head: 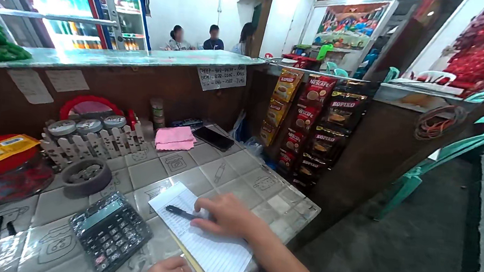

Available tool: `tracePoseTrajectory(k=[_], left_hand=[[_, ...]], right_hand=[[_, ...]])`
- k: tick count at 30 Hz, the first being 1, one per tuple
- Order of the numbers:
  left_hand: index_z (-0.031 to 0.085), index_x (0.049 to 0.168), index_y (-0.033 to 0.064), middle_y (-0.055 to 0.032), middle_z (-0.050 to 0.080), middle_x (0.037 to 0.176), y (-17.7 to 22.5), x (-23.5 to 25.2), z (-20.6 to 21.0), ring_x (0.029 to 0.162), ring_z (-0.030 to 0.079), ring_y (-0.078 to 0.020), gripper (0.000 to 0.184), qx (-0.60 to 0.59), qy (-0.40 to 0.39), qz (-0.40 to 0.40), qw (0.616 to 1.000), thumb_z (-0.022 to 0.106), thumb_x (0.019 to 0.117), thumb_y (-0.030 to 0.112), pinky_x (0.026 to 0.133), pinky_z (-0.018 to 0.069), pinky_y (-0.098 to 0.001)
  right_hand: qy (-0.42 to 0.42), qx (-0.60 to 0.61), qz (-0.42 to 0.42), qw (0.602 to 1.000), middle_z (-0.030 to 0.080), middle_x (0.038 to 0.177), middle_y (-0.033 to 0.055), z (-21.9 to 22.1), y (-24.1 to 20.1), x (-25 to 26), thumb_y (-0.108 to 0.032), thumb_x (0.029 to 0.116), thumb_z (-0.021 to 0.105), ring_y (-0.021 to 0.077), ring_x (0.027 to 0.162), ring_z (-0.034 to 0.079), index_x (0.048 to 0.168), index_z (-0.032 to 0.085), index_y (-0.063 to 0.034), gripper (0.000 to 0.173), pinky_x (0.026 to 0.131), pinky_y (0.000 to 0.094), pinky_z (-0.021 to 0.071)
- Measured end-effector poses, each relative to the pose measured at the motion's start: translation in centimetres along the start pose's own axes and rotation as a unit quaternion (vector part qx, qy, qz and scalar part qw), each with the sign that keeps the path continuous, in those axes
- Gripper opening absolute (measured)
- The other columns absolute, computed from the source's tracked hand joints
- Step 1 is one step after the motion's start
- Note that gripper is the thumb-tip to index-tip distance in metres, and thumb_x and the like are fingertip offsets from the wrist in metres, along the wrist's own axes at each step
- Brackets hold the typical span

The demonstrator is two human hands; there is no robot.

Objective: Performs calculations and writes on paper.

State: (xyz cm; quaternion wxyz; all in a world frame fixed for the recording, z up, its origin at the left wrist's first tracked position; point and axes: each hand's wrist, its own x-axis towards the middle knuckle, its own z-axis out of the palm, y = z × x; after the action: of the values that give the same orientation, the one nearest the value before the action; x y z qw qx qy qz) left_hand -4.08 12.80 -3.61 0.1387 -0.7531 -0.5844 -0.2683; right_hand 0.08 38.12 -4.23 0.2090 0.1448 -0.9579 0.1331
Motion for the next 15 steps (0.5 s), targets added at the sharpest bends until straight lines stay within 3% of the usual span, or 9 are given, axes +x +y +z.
tracePoseTrajectory(k=[7, 10, 12, 15], left_hand=[[0.072, 0.115, 0.0185, 0.0003, 0.064, 0.065, -0.1, 0.0, 0.4, 0.061, 0.063, -0.0165, 0.024, 0.028, 0.009, 0.012, 0.999, 0.054, 0.1009, 0.023, 0.071, 0.0534, -0.0316], [0.072, 0.114, 0.0183, 0.0011, 0.065, 0.067, -0.1, 0.1, 0.5, 0.063, 0.064, -0.0157, 0.023, 0.034, 0.011, 0.013, 0.999, 0.054, 0.1004, 0.022, 0.071, 0.0534, -0.031], [0.072, 0.114, 0.0175, 0.0008, 0.066, 0.068, -0.1, 0.1, 0.6, 0.064, 0.064, -0.016, 0.023, 0.032, 0.013, 0.018, 0.999, 0.054, 0.101, 0.022, 0.07, 0.0532, -0.0312], [0.072, 0.114, 0.0167, 0.0006, 0.063, 0.065, 0.0, 0.2, 0.6, 0.061, 0.062, -0.0163, 0.022, 0.036, 0.016, 0.024, 0.999, 0.054, 0.1009, 0.021, 0.069, 0.0525, -0.0314]], right_hand=[[-0.009, 0.001, -0.007, 1.0, 0.057, 0.059, -0.0038, 0.1, 0.0, -0.1, -0.051, 0.0951, 0.064, 0.0127, 0.053, 0.057, 0.097, 0.07, -0.0165, 0.035, 0.05, 0.0374, 0.0497], [-0.009, 0.02, 0.016, 1.0, 0.057, 0.058, -0.0053, 0.1, 0.2, -0.1, -0.04, 0.0962, 0.063, 0.01, 0.051, 0.057, 0.091, 0.071, -0.0161, 0.025, 0.049, 0.0344, 0.0494], [0.024, 0.041, 0.047, 0.998, 0.053, 0.056, -0.0052, -0.3, 0.0, 0.0, -0.034, 0.097, 0.061, 0.0093, 0.048, 0.052, 0.092, 0.07, -0.0132, 0.023, 0.046, 0.0318, 0.0465], [0.148, 0.096, 0.1, 0.979, 0.054, 0.061, -0.0044, -1.2, -0.4, 0.1, -0.029, 0.1016, 0.059, 0.0065, 0.048, 0.05, 0.103, 0.067, -0.0082, 0.022, 0.044, 0.0258, 0.045]])
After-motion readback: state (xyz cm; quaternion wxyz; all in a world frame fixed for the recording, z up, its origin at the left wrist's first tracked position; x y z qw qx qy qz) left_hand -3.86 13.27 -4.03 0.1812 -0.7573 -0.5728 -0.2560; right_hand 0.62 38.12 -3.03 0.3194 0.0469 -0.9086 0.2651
